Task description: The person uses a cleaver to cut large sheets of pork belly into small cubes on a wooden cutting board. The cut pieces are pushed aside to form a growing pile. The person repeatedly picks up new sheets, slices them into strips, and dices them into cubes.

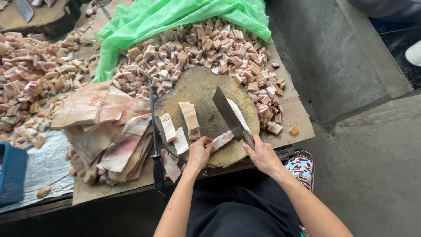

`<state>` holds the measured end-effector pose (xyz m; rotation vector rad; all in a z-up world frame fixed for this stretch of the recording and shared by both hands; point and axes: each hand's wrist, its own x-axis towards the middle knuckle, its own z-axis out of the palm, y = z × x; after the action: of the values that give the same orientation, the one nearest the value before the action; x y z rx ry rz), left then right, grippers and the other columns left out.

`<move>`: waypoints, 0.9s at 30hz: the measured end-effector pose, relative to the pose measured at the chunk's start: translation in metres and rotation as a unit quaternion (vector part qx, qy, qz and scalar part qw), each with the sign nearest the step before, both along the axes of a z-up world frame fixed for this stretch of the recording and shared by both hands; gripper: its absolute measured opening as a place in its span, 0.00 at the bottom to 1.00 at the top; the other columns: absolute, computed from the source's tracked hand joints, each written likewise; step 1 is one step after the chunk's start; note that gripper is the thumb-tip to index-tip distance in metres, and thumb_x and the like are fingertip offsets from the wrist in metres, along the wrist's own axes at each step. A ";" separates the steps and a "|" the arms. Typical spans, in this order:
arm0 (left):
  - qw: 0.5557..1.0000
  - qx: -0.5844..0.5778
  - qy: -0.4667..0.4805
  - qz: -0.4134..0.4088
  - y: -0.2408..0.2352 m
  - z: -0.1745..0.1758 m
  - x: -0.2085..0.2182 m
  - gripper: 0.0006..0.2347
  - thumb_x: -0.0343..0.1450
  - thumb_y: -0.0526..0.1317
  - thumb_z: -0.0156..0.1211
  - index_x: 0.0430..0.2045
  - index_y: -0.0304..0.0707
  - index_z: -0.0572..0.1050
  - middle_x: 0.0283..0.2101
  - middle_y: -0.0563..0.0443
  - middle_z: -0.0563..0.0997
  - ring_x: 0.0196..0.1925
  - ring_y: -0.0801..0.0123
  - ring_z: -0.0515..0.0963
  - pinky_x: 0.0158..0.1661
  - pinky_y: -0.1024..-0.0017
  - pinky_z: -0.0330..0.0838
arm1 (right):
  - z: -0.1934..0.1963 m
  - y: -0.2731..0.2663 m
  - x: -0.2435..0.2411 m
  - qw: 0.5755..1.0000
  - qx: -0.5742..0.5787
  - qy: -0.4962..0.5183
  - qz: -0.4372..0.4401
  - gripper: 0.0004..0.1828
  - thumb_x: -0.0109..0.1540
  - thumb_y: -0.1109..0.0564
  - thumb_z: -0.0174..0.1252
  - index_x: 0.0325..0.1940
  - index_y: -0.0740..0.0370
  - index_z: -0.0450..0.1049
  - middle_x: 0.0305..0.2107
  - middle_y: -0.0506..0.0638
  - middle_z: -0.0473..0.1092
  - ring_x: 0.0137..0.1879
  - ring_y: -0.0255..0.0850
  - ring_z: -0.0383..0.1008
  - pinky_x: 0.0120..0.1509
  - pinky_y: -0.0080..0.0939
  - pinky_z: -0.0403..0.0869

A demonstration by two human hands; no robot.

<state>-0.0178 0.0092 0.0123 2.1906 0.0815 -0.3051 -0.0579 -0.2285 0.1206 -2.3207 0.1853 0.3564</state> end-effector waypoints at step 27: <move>0.995 -0.081 0.040 0.033 -0.020 -0.009 0.016 0.09 0.69 0.36 0.61 0.39 0.29 0.78 0.28 0.43 0.84 0.26 0.65 0.83 0.33 0.66 0.79 | -0.004 0.001 -0.041 0.989 0.108 -0.086 -0.054 0.19 0.69 0.46 0.49 0.55 0.62 0.59 0.17 0.62 0.71 0.19 0.52 0.74 0.26 0.51 0.71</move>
<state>-0.0016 -0.0112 0.0034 2.0114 0.1678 -0.3503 -0.0993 -0.2272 0.1167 -2.1044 0.1780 0.1131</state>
